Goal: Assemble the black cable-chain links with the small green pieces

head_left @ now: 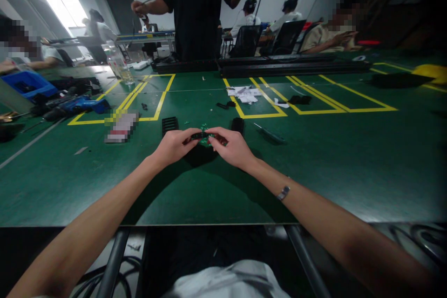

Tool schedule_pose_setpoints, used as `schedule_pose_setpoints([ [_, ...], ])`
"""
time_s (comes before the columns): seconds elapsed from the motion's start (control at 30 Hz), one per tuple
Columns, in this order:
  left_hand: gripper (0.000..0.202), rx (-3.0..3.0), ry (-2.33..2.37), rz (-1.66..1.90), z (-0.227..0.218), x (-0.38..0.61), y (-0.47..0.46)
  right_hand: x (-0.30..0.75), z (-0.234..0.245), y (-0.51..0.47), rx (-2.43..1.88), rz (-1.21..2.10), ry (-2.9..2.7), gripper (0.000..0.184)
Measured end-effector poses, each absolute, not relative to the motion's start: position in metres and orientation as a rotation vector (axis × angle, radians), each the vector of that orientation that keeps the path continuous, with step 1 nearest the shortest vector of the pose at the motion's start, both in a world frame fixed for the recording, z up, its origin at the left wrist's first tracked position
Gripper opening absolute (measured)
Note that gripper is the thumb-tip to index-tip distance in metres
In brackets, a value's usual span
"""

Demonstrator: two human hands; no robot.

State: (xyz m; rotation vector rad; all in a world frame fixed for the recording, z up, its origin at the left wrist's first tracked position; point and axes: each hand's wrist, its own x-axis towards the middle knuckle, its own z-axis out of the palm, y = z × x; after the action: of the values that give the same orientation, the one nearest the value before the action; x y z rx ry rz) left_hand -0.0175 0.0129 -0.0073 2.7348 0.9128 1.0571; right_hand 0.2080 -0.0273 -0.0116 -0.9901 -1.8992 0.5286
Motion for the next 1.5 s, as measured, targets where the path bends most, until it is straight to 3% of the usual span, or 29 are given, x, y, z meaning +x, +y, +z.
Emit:
schedule_pose_setpoints([
  [1.5, 0.030, 2.728, 0.910, 1.087, -0.0068, -0.0165, 0.0115, 0.2071, -0.0097, -0.0285, -0.992, 0.584, -1.857, 0.027],
])
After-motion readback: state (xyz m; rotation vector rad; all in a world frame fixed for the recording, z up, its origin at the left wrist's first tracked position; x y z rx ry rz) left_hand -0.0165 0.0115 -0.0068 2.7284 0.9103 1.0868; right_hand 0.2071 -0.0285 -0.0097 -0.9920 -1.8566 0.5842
